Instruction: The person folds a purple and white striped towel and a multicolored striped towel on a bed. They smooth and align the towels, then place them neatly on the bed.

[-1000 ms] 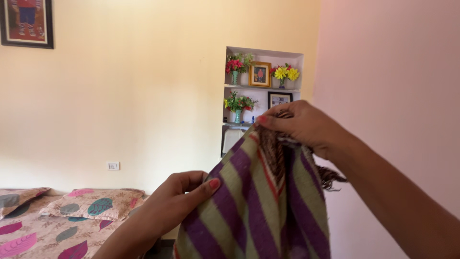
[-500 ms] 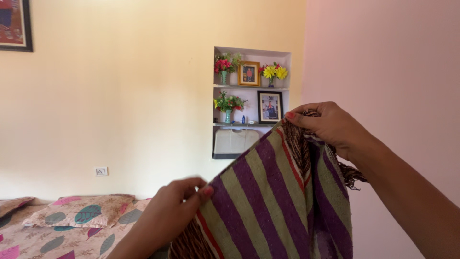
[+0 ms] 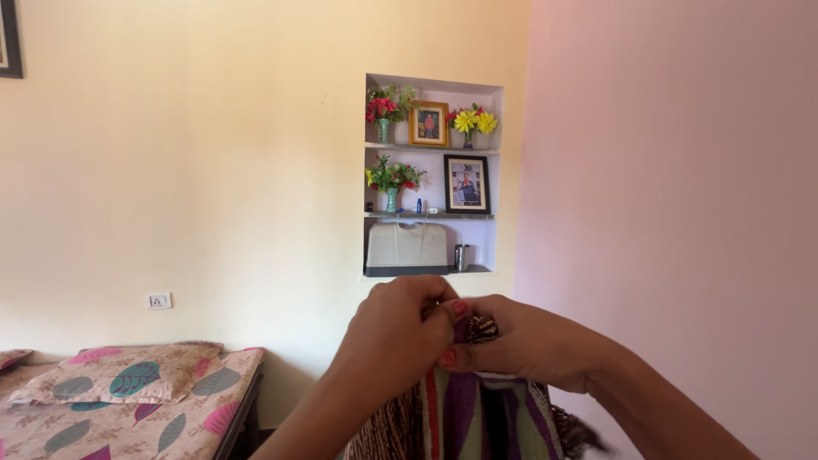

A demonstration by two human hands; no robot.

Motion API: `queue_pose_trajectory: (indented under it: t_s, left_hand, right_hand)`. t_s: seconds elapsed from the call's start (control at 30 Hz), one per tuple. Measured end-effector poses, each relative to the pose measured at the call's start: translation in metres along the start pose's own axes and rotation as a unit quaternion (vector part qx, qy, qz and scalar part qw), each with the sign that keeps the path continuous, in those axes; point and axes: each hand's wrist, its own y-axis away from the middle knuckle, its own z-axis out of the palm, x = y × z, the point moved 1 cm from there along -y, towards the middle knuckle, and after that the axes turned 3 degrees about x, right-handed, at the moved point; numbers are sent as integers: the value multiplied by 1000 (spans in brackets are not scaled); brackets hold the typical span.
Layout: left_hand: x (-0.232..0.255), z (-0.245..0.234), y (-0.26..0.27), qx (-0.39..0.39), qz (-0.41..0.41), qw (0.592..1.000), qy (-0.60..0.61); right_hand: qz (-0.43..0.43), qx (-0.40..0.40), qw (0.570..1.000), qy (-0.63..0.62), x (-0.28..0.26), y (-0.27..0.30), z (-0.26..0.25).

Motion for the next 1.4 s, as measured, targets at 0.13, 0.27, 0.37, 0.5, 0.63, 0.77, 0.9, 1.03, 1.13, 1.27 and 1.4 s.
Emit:
queue_pose_trajectory:
  t_s: [0.13,0.27,0.37,0.5,0.63,0.77,0.9,1.03,1.13,1.27,1.4]
  left_hand:
    - [-11,-16,-1,-21,-11,995,98]
    - [-28,-21,8,-65,40,974,214]
    - [-37,-30,17,-94,42,966,238]
    - [-50,-52,30,-228,-43,955,183]
    - [-70,-70,29,-256,-93,961,-49]
    - [-95,-90,11,-218,-86,919,-317]
    - [-103,-119,-2,-94,103,895,-424]
    - [-76,-148,-15,-68,-101,879,-460]
    - [-47,-150,-14,-40,-72,864,-496]
    - [-20,-149,-6,10,-44,891,-452]
    - [-7,-146,-11,-2,-8,894,-449]
  right_hand:
    - [35,33,997,54,-9,-3,-1]
    - [16,152,988,21,-20,-13,-16]
    - [1,234,970,-68,-22,-24,-40]
    - [-13,312,935,-169,-21,-35,-82]
    - [-21,330,927,-177,-26,-35,-115]
    - [-10,351,932,-86,-27,-28,-131]
    - [20,329,941,75,-13,-21,-135]
    - [58,305,942,128,9,-14,-141]
    - [79,303,940,137,21,-9,-144]
    - [99,305,937,139,28,-2,-145]
    - [114,309,935,133,32,6,-154]
